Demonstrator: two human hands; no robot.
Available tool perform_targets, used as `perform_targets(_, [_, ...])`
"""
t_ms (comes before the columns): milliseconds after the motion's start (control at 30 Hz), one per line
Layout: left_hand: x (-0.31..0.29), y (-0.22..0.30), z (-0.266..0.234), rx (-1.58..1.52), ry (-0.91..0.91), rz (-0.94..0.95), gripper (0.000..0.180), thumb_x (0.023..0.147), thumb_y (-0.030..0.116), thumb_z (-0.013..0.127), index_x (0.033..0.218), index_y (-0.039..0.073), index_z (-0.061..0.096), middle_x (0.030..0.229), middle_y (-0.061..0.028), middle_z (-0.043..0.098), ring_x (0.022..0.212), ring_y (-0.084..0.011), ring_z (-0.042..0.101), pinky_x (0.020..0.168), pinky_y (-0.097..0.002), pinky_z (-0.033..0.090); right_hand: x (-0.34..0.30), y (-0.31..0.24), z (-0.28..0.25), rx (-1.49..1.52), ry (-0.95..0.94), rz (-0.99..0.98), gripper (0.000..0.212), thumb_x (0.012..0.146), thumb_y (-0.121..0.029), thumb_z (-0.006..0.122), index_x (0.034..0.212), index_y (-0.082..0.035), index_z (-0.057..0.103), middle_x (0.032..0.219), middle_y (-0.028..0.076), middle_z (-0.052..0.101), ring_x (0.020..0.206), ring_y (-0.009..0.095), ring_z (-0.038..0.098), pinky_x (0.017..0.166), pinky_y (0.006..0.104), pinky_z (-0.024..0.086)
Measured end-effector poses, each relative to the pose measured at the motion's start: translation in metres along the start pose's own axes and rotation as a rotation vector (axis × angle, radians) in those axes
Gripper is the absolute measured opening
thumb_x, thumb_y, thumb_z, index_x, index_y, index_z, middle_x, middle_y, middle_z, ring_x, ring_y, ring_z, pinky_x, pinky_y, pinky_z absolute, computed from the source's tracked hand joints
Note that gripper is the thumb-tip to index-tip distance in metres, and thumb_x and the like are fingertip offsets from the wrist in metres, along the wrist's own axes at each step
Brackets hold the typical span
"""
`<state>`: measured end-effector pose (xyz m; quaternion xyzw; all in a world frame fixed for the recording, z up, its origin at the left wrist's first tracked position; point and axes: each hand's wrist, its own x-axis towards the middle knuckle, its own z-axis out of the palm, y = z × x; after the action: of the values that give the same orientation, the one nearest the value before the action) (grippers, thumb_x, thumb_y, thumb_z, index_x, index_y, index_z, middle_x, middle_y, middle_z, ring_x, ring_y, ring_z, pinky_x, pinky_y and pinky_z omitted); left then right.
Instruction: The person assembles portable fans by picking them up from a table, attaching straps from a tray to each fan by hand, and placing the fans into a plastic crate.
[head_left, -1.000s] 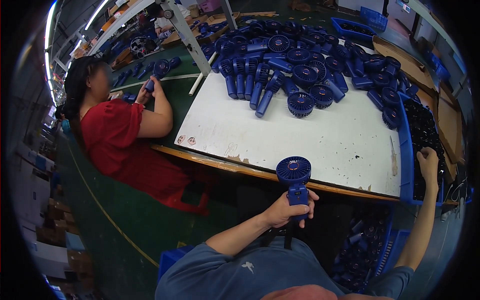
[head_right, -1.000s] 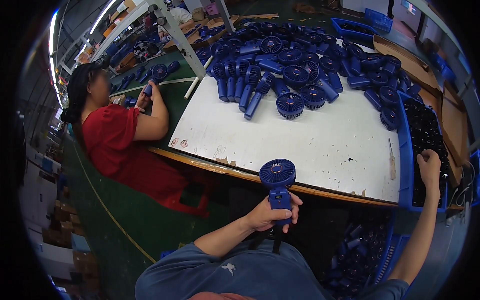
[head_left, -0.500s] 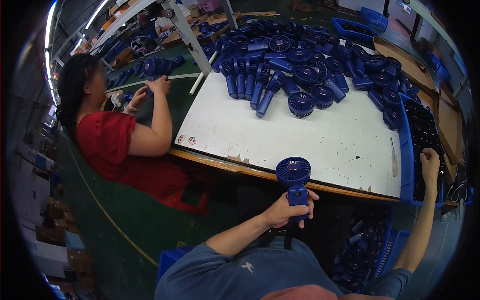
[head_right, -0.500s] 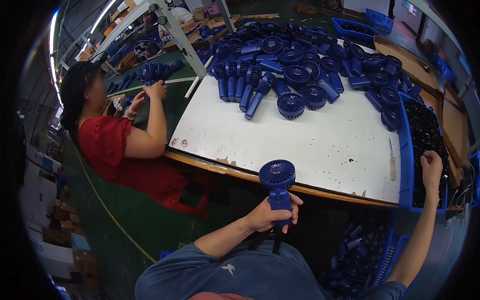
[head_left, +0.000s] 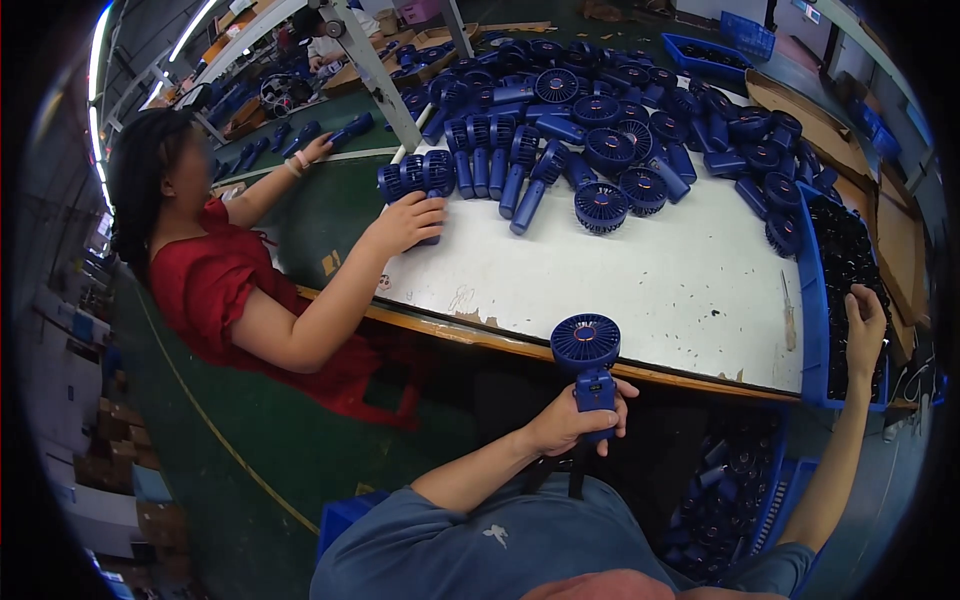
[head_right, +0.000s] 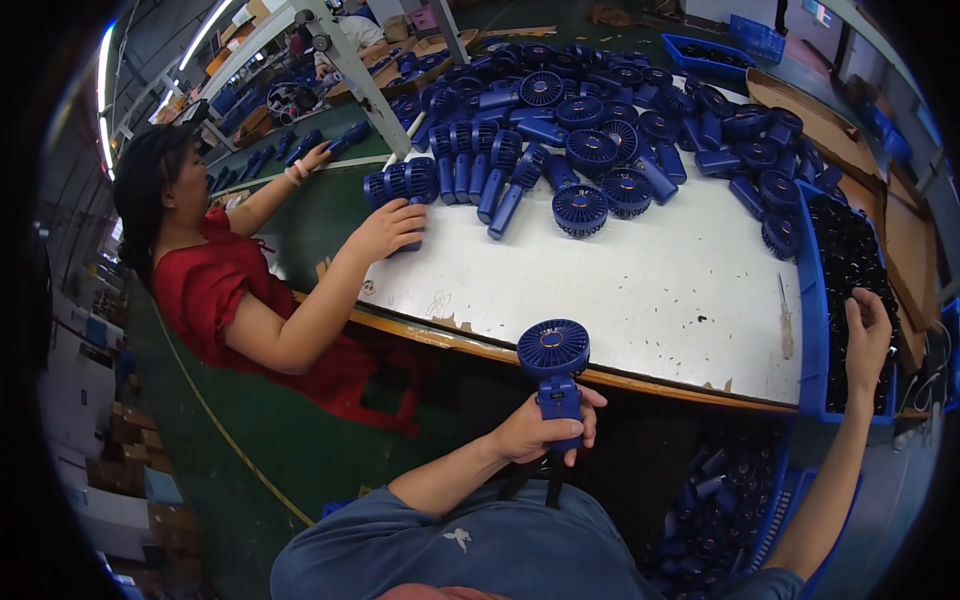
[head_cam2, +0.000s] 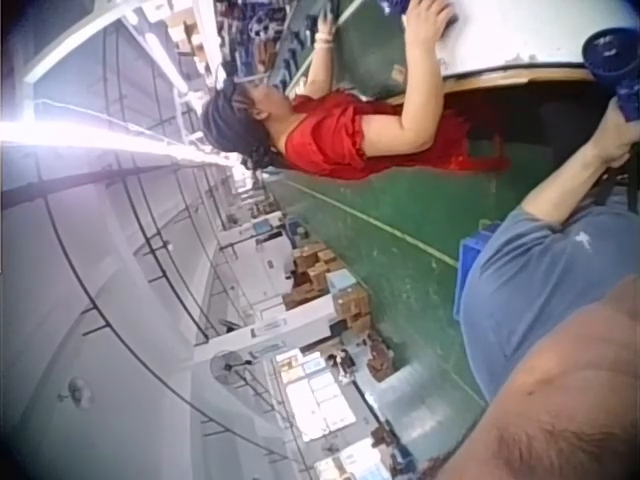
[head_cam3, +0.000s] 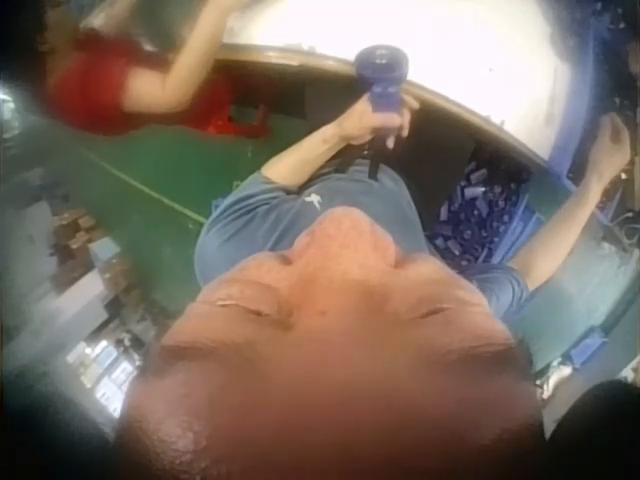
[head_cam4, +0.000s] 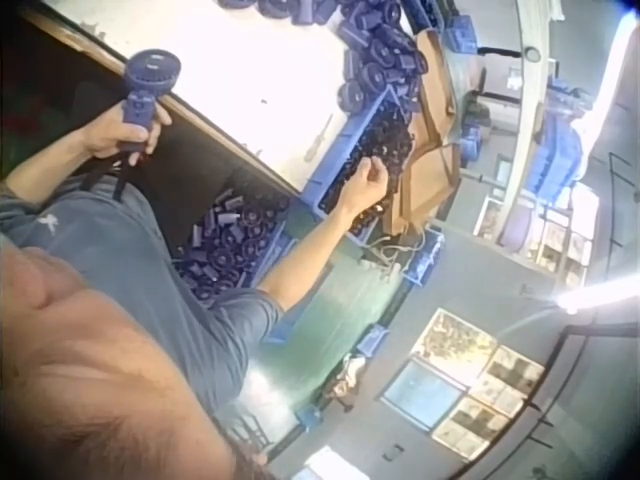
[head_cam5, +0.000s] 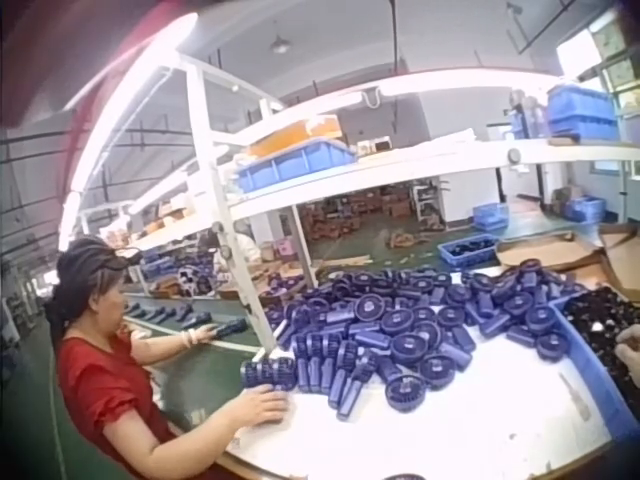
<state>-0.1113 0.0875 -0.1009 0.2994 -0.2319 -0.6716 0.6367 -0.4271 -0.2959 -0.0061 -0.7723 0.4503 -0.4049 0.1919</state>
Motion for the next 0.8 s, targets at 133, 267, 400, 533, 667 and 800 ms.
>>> perform_targets(133, [-0.001, 0.000, 0.001, 0.003, 0.005, 0.005, 0.047, 0.089, 0.008, 0.066, 0.131, -0.005, 0.046, 0.094, -0.0124, 0.062, 0.087, -0.0188, 0.064, 0.056, -0.0269, 0.059, -0.007, -0.010, 0.002, 0.024, -0.002, 0.015, 0.024, 0.096, -0.016, 0.062, 0.114, 0.000, 0.065, 0.099, 0.003, 0.065, 0.090, 0.011, 0.059, 0.085, 0.0248, 0.047])
perform_targets(267, [0.000, 0.000, 0.001, 0.007, -0.002, -0.001, 0.048, 0.090, 0.008, 0.066, 0.131, -0.005, 0.046, 0.094, -0.0121, 0.062, 0.087, -0.0185, 0.064, 0.057, -0.0270, 0.059, -0.012, -0.014, 0.001, 0.105, 0.035, 0.027, 0.025, 0.096, -0.016, 0.063, 0.115, 0.000, 0.065, 0.100, 0.003, 0.065, 0.091, 0.010, 0.058, 0.085, 0.0241, 0.047])
perform_targets(400, [0.001, 0.001, 0.004, 0.060, -0.002, -0.004, 0.048, 0.090, 0.007, 0.065, 0.132, -0.005, 0.046, 0.096, -0.0119, 0.062, 0.088, -0.0178, 0.064, 0.058, -0.0272, 0.059, -0.032, -0.046, 0.008, 0.244, 0.027, 0.056, 0.024, 0.096, -0.015, 0.063, 0.115, -0.001, 0.065, 0.098, 0.000, 0.064, 0.087, 0.006, 0.056, 0.077, 0.0201, 0.045])
perform_targets(533, [0.005, 0.003, 0.011, 0.126, 0.024, 0.000, 0.047, 0.090, 0.007, 0.065, 0.132, -0.003, 0.047, 0.098, -0.0119, 0.061, 0.089, -0.0169, 0.063, 0.061, -0.0279, 0.059, -0.079, -0.105, 0.036, 0.451, -0.190, 0.127, 0.017, 0.093, -0.009, 0.062, 0.108, -0.002, 0.067, 0.087, -0.003, 0.060, 0.074, 0.003, 0.050, 0.064, 0.0188, 0.039])
perform_targets(667, [0.012, 0.003, 0.027, 0.174, 0.060, 0.041, 0.044, 0.091, 0.009, 0.066, 0.131, -0.001, 0.050, 0.101, -0.0075, 0.060, 0.087, -0.0127, 0.061, 0.062, -0.0266, 0.058, -0.142, -0.162, 0.070, 0.735, -0.532, 0.268, 0.016, 0.085, -0.008, 0.068, 0.099, -0.001, 0.067, 0.087, 0.001, 0.063, 0.072, 0.005, 0.054, 0.064, 0.0198, 0.043])
perform_targets(800, [0.015, 0.000, 0.032, 0.223, 0.053, 0.100, 0.042, 0.092, 0.009, 0.066, 0.130, 0.001, 0.052, 0.106, -0.0068, 0.060, 0.091, -0.0121, 0.061, 0.065, -0.0270, 0.058, -0.185, -0.185, 0.096, 1.027, -0.783, 0.352, 0.020, 0.086, 0.003, 0.066, 0.106, 0.003, 0.066, 0.097, 0.006, 0.066, 0.086, 0.009, 0.060, 0.078, 0.0243, 0.048])
